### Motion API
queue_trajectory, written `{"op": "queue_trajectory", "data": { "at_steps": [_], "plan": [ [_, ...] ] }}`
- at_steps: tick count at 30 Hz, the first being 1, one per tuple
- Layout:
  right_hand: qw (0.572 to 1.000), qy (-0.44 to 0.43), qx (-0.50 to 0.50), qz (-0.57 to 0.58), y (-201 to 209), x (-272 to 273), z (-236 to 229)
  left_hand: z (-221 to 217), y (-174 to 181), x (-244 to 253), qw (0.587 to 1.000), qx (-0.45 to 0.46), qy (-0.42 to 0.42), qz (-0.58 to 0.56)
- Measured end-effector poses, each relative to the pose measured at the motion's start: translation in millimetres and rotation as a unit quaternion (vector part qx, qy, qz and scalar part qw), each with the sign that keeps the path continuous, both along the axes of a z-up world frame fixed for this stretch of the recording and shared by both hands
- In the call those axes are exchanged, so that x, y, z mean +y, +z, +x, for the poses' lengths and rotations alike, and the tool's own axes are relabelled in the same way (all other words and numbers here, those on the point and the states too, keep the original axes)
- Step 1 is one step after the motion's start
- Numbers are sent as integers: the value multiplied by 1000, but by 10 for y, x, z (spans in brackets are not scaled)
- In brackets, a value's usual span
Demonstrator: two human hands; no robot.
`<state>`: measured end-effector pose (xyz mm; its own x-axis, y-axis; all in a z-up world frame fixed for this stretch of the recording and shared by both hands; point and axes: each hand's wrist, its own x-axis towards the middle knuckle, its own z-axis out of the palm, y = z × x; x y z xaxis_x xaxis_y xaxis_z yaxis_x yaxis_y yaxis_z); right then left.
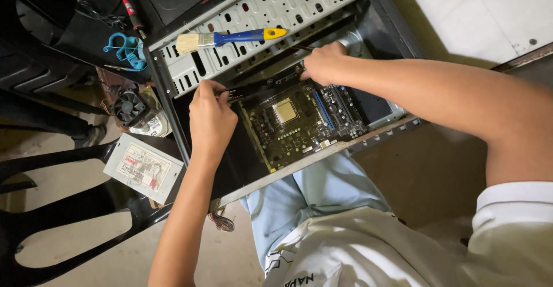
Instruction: The person uses a brush to clean dust from the motherboard and internal components of an open computer case. They then use their hands to adjust and connect wires inside the case.
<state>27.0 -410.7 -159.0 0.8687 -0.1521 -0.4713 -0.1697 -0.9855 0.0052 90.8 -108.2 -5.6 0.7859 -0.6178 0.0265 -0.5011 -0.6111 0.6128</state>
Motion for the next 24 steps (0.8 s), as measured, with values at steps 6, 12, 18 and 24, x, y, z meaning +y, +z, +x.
{"op": "queue_trajectory", "data": {
  "at_steps": [6,12,18,24],
  "plan": [
    [999,-33,16,-12,-71,-50,20,79,-105,13,1000,-11,-6,0],
    [989,-16,-40,143,1258,231,36,144,-211,18,998,52,-7,-23],
    [957,41,-83,274,1580,401,-83,212,-332,-10,994,81,6,-67],
    [967,46,-112,225,1474,313,-62,227,-405,-31,983,145,18,-111]
  ]
}}
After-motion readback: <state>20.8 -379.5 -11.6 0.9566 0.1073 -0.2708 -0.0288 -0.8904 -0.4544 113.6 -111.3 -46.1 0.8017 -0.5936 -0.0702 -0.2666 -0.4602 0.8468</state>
